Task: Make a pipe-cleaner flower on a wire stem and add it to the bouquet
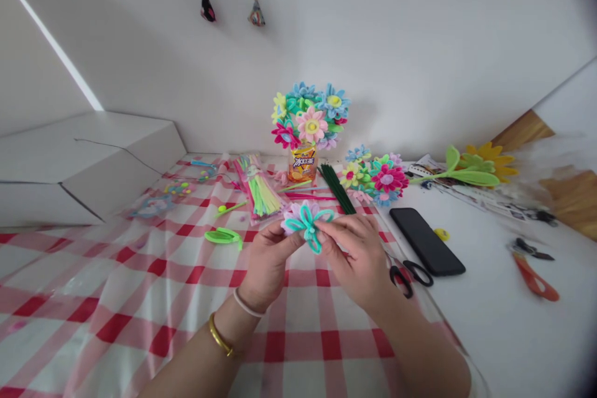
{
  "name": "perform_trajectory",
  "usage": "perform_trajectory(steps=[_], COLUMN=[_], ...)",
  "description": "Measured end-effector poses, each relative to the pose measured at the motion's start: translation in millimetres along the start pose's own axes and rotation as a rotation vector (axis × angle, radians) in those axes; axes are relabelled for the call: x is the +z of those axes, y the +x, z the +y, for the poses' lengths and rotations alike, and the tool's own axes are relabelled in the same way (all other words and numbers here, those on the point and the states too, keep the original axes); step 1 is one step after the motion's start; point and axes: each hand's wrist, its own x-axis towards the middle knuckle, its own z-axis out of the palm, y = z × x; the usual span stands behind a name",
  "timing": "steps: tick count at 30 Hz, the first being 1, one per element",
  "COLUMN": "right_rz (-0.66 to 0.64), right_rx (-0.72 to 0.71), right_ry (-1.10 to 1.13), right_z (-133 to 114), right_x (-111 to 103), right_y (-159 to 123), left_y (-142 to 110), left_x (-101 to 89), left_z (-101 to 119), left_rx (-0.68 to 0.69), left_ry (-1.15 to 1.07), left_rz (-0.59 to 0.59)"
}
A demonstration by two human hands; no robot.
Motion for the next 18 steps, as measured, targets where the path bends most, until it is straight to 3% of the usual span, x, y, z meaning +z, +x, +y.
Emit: perform_trajectory(steps=[18], right_rz=[-0.008], right_rx=[-0.021], right_ry=[-0.006], right_z=[2.0], right_x=[5.7], right_y=[-1.4], left_y=[-2.2], left_x=[4.0], left_z=[2.5], left_rx=[-0.003], left_ry=[0.051], left_rz=[-0.048])
